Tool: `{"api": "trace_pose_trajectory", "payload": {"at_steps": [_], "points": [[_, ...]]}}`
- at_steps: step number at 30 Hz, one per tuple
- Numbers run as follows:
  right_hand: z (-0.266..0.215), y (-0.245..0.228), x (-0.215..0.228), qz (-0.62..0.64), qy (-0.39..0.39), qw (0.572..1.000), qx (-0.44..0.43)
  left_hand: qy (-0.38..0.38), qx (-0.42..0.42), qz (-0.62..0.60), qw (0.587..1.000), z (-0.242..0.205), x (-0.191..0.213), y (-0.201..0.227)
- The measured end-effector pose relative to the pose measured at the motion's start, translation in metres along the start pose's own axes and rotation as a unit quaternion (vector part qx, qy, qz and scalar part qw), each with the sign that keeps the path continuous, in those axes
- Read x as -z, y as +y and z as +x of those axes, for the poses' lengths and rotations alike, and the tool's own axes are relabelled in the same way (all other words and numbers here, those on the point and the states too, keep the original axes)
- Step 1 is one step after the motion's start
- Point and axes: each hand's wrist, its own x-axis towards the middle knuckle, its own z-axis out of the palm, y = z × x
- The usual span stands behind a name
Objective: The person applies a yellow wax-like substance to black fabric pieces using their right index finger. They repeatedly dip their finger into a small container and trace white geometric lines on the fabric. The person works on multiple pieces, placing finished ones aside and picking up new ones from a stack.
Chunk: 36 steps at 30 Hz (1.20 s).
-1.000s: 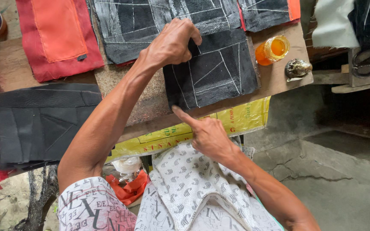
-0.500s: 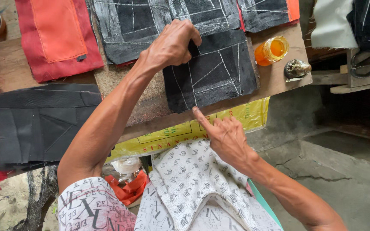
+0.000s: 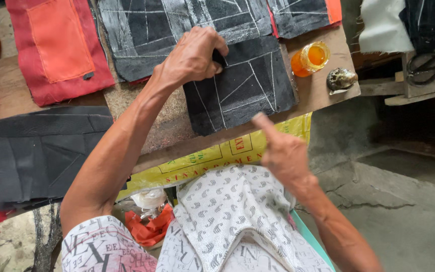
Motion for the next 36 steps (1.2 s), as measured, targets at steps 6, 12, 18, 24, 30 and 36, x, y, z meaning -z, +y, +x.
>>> {"api": "trace_pose_trajectory", "payload": {"at_steps": [6, 12, 18, 24, 30, 36], "points": [[0.002, 0.057, 0.051, 0.25, 0.176, 0.949, 0.082, 0.0, 0.04, 0.03, 0.999, 0.008, 0.009, 0.019], [0.056, 0.123, 0.087, -0.07, 0.174, 0.982, 0.038, -0.099, 0.08, 0.0, 0.992, 0.043, 0.002, 0.019], [0.087, 0.159, 0.084, -0.133, 0.136, 0.978, 0.081, -0.214, 0.119, 0.045, 0.968, 0.037, 0.03, 0.038], [0.1, 0.165, 0.074, -0.11, 0.12, 0.984, 0.07, -0.096, -0.105, 0.021, 0.99, 0.031, 0.037, 0.044], [0.075, 0.166, 0.088, 0.166, 0.166, 0.971, 0.04, -0.165, 0.046, -0.208, 0.963, -0.008, 0.079, 0.022], [0.069, 0.162, 0.082, 0.169, 0.142, 0.975, 0.029, 0.058, 0.097, -0.497, 0.861, -0.025, -0.011, 0.012]]}}
